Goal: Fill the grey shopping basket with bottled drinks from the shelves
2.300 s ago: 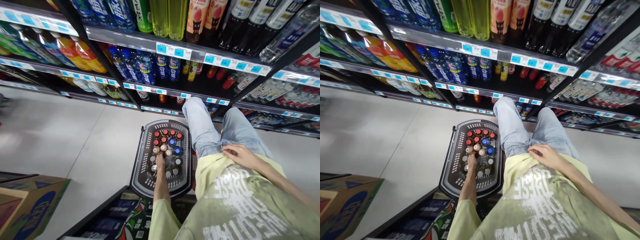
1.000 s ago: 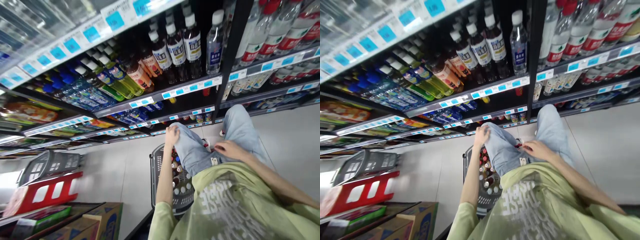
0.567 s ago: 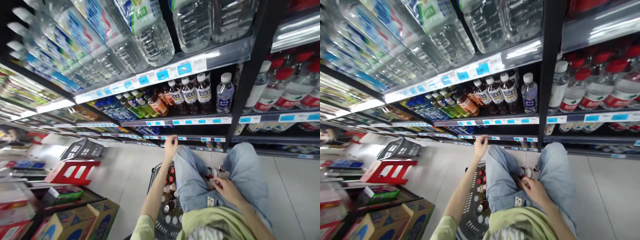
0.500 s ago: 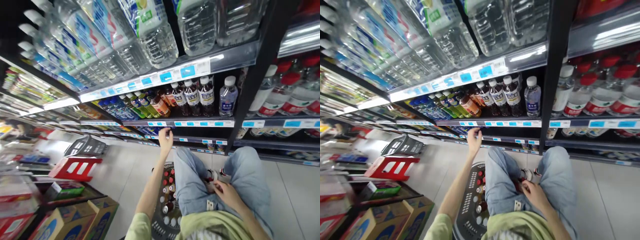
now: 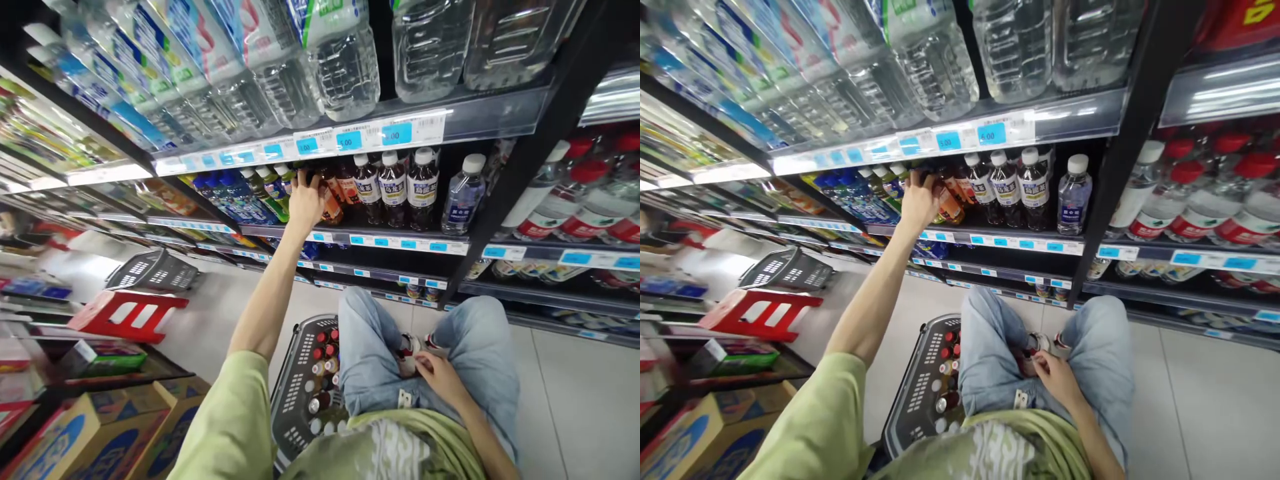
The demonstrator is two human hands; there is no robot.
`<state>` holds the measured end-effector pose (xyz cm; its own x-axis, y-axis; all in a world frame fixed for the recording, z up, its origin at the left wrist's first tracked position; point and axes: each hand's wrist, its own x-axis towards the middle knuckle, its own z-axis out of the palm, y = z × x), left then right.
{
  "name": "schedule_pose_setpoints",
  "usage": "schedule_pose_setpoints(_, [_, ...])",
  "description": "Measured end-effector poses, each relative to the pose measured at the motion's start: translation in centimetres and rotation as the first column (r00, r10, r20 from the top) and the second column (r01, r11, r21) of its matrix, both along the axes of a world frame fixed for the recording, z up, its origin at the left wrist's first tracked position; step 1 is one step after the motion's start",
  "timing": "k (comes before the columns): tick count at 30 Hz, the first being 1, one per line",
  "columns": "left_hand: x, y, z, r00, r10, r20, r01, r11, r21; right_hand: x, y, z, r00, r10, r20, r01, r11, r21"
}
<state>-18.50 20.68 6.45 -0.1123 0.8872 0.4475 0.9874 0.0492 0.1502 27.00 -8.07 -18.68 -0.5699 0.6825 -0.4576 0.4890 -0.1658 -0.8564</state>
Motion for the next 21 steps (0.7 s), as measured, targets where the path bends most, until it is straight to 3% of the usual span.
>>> schedule_pose_setpoints(4, [0.5, -1.7, 1.2, 0.997, 0.056, -0.055, -0.062, 0.99, -0.125, 0.3, 0.0, -0.3, 1.0, -0.022, -0.006, 0.022, 1.0, 0.017])
schedule_pose_setpoints(9, [4.2, -7.0, 0.8, 1.0, 0.017, -0.014, -0.019, 0.993, -0.113, 0.3, -0.1, -0.5, 0.996, -0.04, -0.076, 0.047, 0.994, 0.095])
schedule_pose_setpoints(11, [6.3, -9.3, 0.6, 0.998, 0.019, 0.053, -0.016, 0.998, -0.057, 0.2, -0.2, -0.5, 0.996, -0.036, -0.079, 0.044, 0.994, 0.104])
schedule_pose_setpoints(16, [12.6, -15.1, 1.5, 0.953, 0.121, 0.277, -0.176, 0.967, 0.184, 0.4, -0.2, 0.3, 0.994, -0.059, -0.089, 0.068, 0.992, 0.105])
schedule_pose_setpoints(18, [15.8, -17.5, 1.4, 0.933, 0.072, 0.352, -0.139, 0.976, 0.169, 0.6, -0.3, 1.2, 0.981, -0.142, -0.135, 0.151, 0.986, 0.063])
schedule_pose_setpoints(21, [20.8, -21.1, -0.3, 0.889, -0.037, 0.456, 0.032, 0.999, 0.019, 0.9, -0.8, 2.8, 0.927, -0.281, -0.249, 0.271, 0.96, -0.076])
